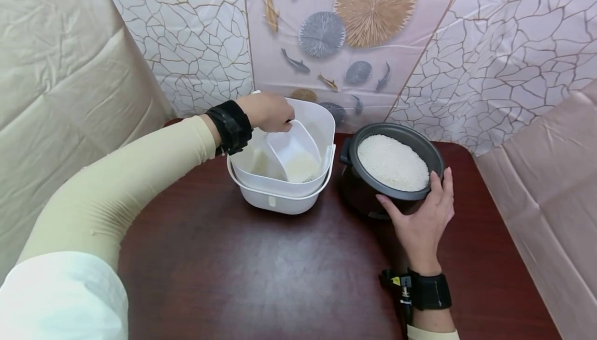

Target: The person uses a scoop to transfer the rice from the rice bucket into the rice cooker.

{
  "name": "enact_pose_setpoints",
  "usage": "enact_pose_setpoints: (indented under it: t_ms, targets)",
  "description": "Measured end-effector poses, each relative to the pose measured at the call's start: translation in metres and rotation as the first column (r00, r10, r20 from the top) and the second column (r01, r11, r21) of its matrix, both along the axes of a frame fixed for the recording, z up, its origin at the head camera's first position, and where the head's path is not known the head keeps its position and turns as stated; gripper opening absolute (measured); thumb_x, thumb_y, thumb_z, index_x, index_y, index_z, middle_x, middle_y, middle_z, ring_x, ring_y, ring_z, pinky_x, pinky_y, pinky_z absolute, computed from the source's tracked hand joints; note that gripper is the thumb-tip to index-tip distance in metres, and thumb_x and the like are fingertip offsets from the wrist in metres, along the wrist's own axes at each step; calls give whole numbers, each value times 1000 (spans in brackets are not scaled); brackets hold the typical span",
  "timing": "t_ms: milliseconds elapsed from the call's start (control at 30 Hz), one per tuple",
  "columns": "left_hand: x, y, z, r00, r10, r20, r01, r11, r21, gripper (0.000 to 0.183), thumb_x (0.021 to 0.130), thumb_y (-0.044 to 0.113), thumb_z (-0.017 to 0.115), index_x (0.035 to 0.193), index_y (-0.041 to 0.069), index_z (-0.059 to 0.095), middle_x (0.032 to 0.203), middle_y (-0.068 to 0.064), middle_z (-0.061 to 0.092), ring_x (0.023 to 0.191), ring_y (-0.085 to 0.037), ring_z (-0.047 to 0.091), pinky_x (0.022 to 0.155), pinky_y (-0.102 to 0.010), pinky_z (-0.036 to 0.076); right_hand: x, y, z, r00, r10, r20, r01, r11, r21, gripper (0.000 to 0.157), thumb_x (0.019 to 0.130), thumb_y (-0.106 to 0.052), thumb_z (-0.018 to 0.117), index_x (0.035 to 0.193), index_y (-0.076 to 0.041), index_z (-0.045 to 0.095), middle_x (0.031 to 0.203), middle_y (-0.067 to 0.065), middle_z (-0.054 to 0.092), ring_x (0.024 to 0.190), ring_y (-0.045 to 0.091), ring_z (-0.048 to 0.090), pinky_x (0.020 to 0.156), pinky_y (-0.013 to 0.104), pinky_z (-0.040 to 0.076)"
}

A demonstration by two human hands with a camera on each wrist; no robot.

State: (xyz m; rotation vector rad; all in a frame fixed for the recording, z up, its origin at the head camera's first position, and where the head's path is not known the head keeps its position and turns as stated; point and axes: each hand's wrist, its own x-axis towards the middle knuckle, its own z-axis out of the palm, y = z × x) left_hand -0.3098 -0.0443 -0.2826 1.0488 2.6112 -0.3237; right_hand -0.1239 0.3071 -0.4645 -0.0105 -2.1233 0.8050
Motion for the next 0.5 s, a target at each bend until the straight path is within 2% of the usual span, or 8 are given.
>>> enact_pose_setpoints:
  t_ms: [200,333,500]
  targets:
    - [-1,-9,8,1000,17,-10,-17,1000,-4,29,109,26,50,106,6,70,90,-7,61,84,-26,57,81,-41,48,3,0,2,1000,7,10,-7,1000,10,116,70,-65,91,158,-7,44,173,4,26,157,29,25,113,74,21]
    - [-6,-16,12,999,18,31,-19,1000,21,30,110,26,48,101,6,68,84,-4,56,80,-24,54,77,-38,45,4,0,3,1000,9,19,-10,1000,24,114,71,-56,94,160,-7,41,174,3,23,158,28,24,112,74,21]
    - [-9,-25,17,997,11,76,-15,998,62,32,110,23,45,88,8,61,75,0,48,70,-19,49,70,-34,41,4,1,2,1000,11,19,-12,1000,21,114,71,-55,94,159,-6,41,174,2,23,158,28,23,113,74,21]
